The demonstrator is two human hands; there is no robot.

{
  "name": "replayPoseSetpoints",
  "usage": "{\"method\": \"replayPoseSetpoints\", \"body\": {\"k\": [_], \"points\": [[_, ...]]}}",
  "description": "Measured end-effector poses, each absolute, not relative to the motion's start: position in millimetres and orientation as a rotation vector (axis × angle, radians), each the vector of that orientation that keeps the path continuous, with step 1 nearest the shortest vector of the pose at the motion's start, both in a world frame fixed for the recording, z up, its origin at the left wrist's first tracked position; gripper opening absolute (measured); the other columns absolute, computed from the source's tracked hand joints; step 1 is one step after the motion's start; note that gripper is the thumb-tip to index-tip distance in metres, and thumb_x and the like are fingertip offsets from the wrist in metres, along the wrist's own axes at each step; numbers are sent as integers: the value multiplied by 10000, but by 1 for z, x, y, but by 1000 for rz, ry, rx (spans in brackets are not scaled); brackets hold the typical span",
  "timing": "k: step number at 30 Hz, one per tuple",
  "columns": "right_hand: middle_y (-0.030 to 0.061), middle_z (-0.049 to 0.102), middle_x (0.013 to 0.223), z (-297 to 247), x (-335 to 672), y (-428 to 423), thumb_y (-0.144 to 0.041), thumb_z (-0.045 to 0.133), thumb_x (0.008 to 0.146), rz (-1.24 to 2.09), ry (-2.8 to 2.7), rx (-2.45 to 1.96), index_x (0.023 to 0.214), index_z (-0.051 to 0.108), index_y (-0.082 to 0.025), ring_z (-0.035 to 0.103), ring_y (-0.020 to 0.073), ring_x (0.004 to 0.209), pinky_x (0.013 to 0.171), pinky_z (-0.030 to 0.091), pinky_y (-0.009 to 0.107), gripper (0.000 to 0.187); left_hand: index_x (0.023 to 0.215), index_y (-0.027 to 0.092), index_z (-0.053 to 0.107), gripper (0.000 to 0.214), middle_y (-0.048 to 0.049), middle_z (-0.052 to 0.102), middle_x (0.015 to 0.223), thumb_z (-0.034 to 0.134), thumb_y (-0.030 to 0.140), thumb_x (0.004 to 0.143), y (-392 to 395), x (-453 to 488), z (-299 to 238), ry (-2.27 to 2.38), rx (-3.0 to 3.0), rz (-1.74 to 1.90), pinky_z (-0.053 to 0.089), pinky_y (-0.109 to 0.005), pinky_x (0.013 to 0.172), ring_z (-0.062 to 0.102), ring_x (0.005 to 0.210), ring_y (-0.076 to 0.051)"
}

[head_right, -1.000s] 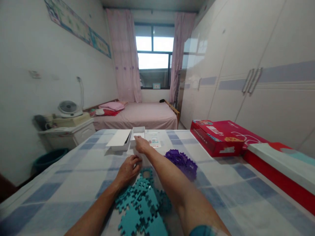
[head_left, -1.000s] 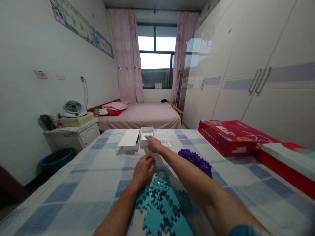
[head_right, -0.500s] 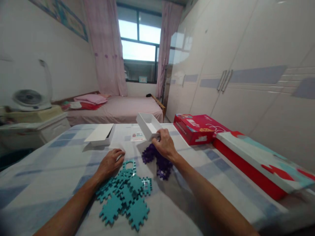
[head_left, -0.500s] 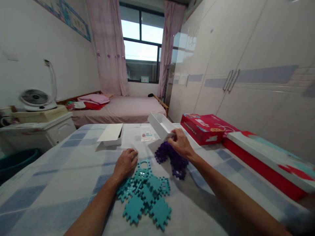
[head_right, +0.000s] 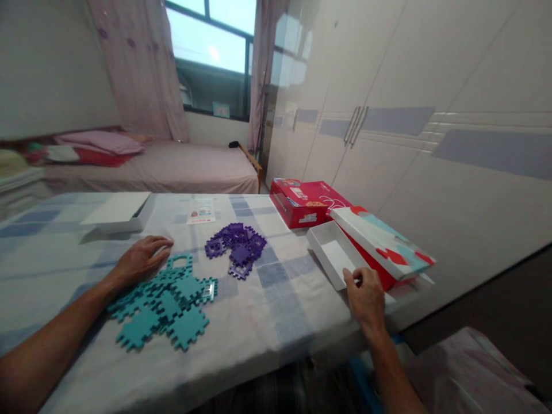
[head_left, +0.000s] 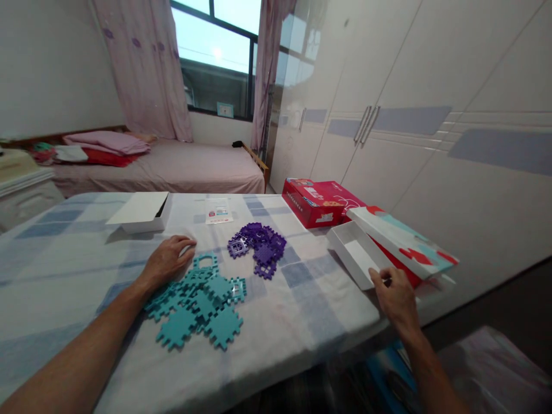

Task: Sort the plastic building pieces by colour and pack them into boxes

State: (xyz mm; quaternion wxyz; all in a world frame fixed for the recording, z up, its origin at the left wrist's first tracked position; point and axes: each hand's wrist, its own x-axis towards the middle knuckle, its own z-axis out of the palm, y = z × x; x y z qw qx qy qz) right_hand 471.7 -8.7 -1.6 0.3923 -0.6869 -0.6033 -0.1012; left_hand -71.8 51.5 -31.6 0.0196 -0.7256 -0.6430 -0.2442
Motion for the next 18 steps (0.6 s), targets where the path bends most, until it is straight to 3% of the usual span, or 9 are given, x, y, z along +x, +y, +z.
{"method": "replayPoseSetpoints", "body": {"k": [9,14,18], "points": [[86,545,763,3,483,30,-520,386,844,-239,-1615,-1854,701,533,-202,530,233,751,702,433,391,379,971,170,685,437,-99,644,1071,369,422,802,50,-70,-28,-1977,-2272,-765,439,-380,962,593,1013,-244],[184,519,1105,32,453,19,-519,446,846,-552,-1552,-1837,1047,581,-144,551,282,883,676,455,411,447,989,179,682,409,-86,638,1083,385,400,814,49,-70,-30,-2002,-2256,-783,435,-366,962,578,1015,-229],[139,525,1156,46,393,33,-561,467,845,-129,-1821,-1528,1156,545,-171,582,225,889,774,489,387,505,1009,166,681,399,-90,632,1099,396,374,822,48,-68,-30,-2008,-2254,-760,426,-363,969,567,1025,-230]]}}
